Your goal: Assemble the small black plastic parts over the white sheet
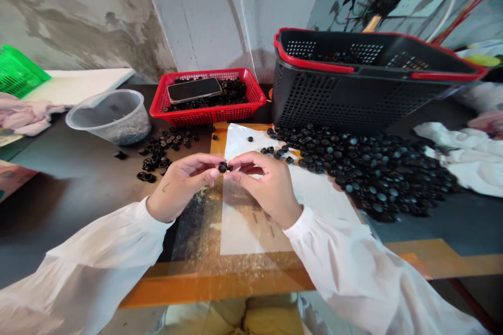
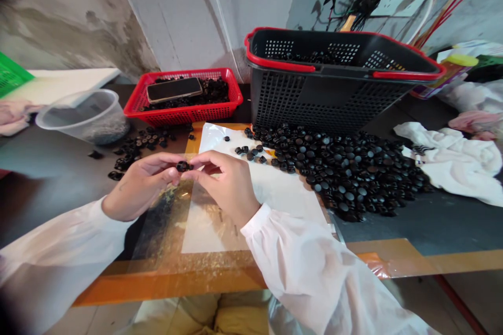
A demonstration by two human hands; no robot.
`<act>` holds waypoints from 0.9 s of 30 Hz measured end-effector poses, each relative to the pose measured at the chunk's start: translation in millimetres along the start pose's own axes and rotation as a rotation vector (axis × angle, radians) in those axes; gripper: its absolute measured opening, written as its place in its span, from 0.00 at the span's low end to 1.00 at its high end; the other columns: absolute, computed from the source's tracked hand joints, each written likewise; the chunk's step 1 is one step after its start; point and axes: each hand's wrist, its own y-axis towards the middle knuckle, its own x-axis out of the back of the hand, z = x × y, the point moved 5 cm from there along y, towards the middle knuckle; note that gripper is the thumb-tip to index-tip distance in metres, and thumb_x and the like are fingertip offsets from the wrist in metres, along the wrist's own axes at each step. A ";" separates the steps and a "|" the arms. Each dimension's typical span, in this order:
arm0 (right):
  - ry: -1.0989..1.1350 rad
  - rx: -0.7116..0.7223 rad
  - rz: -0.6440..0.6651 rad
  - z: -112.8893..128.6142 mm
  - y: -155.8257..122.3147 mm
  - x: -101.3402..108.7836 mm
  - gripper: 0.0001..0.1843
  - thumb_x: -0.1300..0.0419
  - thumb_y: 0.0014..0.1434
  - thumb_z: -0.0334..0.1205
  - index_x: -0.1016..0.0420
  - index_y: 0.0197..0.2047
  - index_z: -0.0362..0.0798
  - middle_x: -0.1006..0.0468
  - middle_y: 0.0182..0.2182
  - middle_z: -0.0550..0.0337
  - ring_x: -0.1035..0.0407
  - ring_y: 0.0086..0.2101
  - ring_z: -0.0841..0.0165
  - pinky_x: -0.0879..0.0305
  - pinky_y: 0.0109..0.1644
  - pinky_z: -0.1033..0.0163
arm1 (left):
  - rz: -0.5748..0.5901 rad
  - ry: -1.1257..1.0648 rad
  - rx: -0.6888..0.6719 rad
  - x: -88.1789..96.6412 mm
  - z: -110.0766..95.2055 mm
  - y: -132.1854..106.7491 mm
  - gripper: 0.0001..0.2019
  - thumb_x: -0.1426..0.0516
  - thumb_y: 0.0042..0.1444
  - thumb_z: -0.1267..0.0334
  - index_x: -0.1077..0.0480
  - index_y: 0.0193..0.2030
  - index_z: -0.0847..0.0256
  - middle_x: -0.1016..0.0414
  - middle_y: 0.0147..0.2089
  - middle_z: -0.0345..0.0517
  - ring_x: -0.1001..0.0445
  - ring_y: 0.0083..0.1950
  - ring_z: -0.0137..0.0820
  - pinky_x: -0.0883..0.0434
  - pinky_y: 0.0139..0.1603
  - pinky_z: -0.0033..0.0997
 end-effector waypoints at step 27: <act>-0.017 0.016 -0.010 -2.0 -0.3 2.0 0.10 0.27 0.54 0.46 0.19 0.34 0.51 0.21 0.34 0.60 0.25 0.34 0.68 0.25 0.38 0.63 | -0.078 0.236 -0.051 3.4 0.8 -1.7 0.15 0.29 0.50 0.55 0.16 0.45 0.55 0.15 0.43 0.48 0.23 0.33 0.30 0.26 0.32 0.27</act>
